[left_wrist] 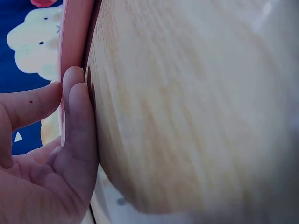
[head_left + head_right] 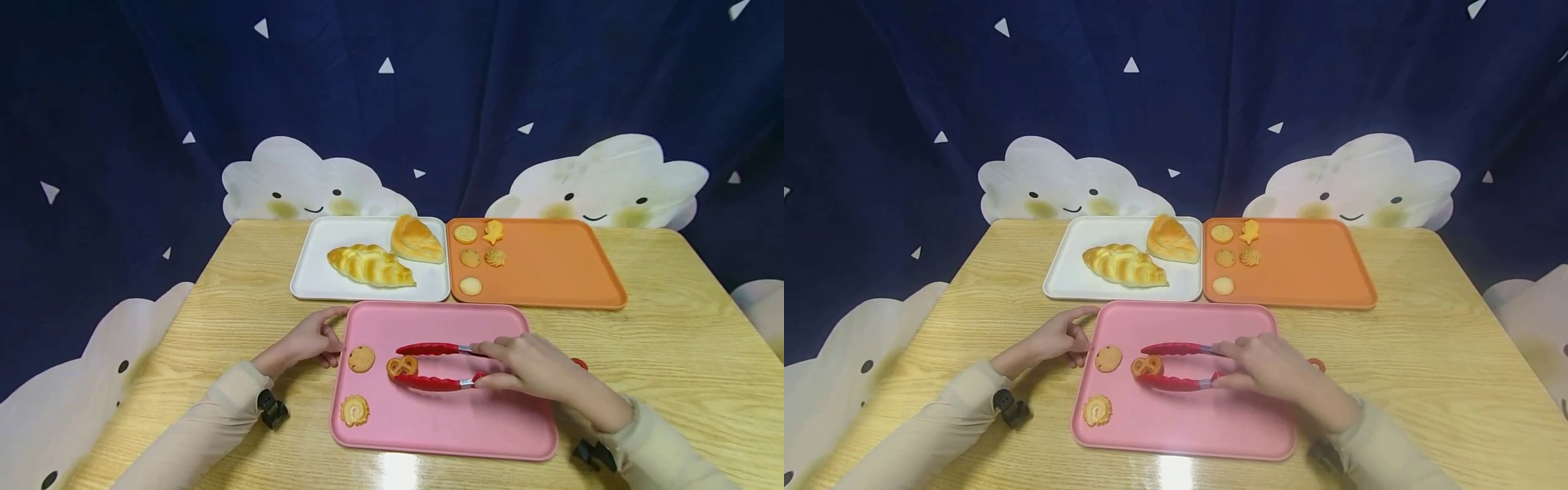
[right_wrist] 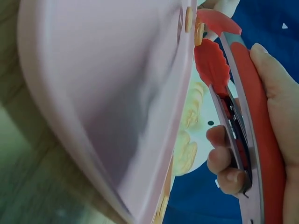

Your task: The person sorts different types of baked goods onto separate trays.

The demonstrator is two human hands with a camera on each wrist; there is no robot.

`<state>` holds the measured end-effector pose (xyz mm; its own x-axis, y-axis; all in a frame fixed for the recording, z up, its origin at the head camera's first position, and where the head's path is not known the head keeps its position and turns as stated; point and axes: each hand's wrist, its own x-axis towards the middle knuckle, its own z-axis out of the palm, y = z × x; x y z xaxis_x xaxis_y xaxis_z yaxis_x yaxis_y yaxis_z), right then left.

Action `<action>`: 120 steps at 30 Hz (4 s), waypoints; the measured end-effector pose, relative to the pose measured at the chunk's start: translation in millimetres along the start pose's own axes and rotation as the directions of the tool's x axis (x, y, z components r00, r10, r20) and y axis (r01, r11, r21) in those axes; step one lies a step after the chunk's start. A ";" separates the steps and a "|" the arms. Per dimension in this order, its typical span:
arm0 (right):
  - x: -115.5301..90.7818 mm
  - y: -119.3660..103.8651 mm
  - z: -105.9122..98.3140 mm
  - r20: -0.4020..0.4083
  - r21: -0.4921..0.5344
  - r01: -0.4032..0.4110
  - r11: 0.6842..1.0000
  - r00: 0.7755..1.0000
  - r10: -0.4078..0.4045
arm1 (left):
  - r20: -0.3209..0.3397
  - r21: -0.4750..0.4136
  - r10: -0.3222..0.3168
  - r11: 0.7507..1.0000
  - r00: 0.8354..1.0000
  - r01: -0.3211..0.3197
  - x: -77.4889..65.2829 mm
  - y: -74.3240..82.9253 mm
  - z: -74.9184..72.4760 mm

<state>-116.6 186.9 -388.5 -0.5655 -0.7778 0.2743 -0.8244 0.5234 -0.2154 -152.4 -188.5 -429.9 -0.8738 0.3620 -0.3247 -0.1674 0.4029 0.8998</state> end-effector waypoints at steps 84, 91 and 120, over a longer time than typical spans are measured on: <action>-23.6 166.5 -100.4 -0.031 -0.135 -0.678 0.722 0.731 0.681 | 0.005 -0.022 0.007 1.000 1.000 -0.007 0.6 -2.6 -2.0; -25.7 180.3 -92.4 -0.012 -0.146 -0.680 0.718 0.727 0.687 | 0.012 -0.030 0.003 1.000 1.000 -0.002 1.7 -3.0 -2.4; -14.8 205.2 -50.1 0.037 -0.106 -0.765 0.635 0.636 0.771 | 0.001 -0.011 -0.007 1.000 1.000 0.007 1.2 0.7 -1.3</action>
<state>-278.6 323.2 -389.8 -0.9943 -0.1036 -0.0263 -0.0940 0.9644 -0.2473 -154.2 -188.9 -429.3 -0.8723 0.3596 -0.3313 -0.1789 0.3958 0.9007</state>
